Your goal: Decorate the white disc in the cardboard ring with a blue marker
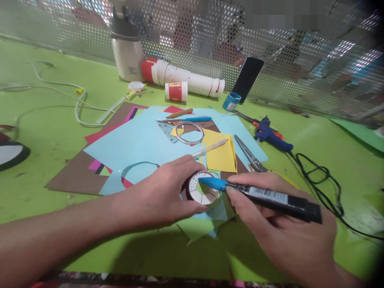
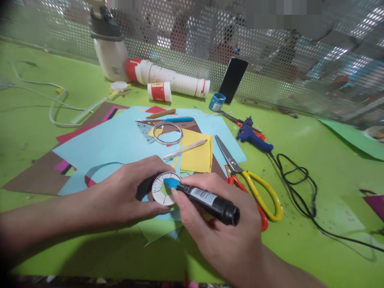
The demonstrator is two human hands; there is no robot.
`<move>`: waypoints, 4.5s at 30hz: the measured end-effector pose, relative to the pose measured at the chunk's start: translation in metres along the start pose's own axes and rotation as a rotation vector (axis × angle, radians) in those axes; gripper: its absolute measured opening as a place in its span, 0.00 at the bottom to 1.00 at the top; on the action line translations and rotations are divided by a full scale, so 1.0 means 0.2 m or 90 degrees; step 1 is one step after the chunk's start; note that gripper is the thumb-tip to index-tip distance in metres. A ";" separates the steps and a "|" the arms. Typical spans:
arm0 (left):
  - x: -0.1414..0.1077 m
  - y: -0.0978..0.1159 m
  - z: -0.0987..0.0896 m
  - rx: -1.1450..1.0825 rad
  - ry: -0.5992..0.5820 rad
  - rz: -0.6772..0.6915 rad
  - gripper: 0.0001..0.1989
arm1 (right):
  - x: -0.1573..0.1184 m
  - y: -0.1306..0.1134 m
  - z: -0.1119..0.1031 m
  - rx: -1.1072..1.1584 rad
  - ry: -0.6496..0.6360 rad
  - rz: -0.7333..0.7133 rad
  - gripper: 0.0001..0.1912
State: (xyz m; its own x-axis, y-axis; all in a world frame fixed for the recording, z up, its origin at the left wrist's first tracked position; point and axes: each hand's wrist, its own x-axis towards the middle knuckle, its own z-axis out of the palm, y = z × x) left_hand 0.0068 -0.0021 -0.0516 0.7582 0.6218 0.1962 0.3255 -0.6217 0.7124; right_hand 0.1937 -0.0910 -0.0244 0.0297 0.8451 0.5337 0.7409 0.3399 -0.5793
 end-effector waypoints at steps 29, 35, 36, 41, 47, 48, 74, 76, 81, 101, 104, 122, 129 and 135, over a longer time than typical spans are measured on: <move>0.01 0.00 -0.01 -0.001 -0.014 -0.024 0.19 | -0.04 -0.01 -0.02 0.024 0.116 0.006 0.10; 0.00 0.00 -0.01 -0.007 -0.010 -0.007 0.17 | -0.01 -0.03 -0.01 -0.005 0.069 -0.027 0.07; 0.00 0.00 -0.01 -0.006 -0.010 -0.006 0.17 | 0.00 -0.03 -0.01 -0.002 0.064 -0.024 0.07; 0.00 0.00 -0.01 -0.006 -0.014 -0.008 0.16 | 0.00 -0.03 -0.01 -0.005 0.050 -0.020 0.07; 0.01 0.00 -0.01 -0.003 -0.008 -0.008 0.16 | 0.01 -0.03 0.00 -0.018 0.042 -0.031 0.06; 0.01 0.00 -0.01 -0.002 -0.008 -0.010 0.16 | 0.01 -0.03 0.00 -0.020 0.042 -0.033 0.05; 0.00 0.00 -0.01 -0.009 -0.010 -0.023 0.17 | 0.02 -0.02 -0.01 0.001 -0.004 -0.049 0.08; 0.00 0.00 -0.01 -0.009 -0.008 -0.035 0.17 | 0.01 -0.01 -0.02 0.023 0.003 -0.049 0.07; -0.01 0.00 -0.01 -0.023 -0.018 -0.073 0.20 | -0.03 0.01 -0.05 0.052 0.151 -0.035 0.09; -0.04 0.02 0.00 -0.057 0.052 -0.076 0.25 | 0.02 0.05 0.04 0.098 0.015 0.030 0.10; -0.05 0.03 0.00 -0.030 0.069 -0.052 0.24 | 0.03 0.04 0.05 0.178 0.005 0.100 0.09; -0.02 0.03 0.00 -0.016 0.036 0.051 0.29 | 0.09 0.10 0.01 0.263 -0.086 0.141 0.08; -0.01 0.03 -0.01 -0.064 0.004 0.033 0.26 | 0.11 0.11 0.01 0.269 -0.097 0.122 0.08; -0.01 0.03 -0.01 -0.091 -0.019 -0.029 0.26 | 0.12 0.12 0.03 0.280 -0.113 0.111 0.08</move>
State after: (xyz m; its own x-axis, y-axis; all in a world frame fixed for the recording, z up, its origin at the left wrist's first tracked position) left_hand 0.0069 -0.0062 -0.0456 0.7614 0.6321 0.1437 0.2776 -0.5182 0.8090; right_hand 0.2082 -0.0603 -0.0285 -0.0148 0.9489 0.3154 0.3808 0.2970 -0.8757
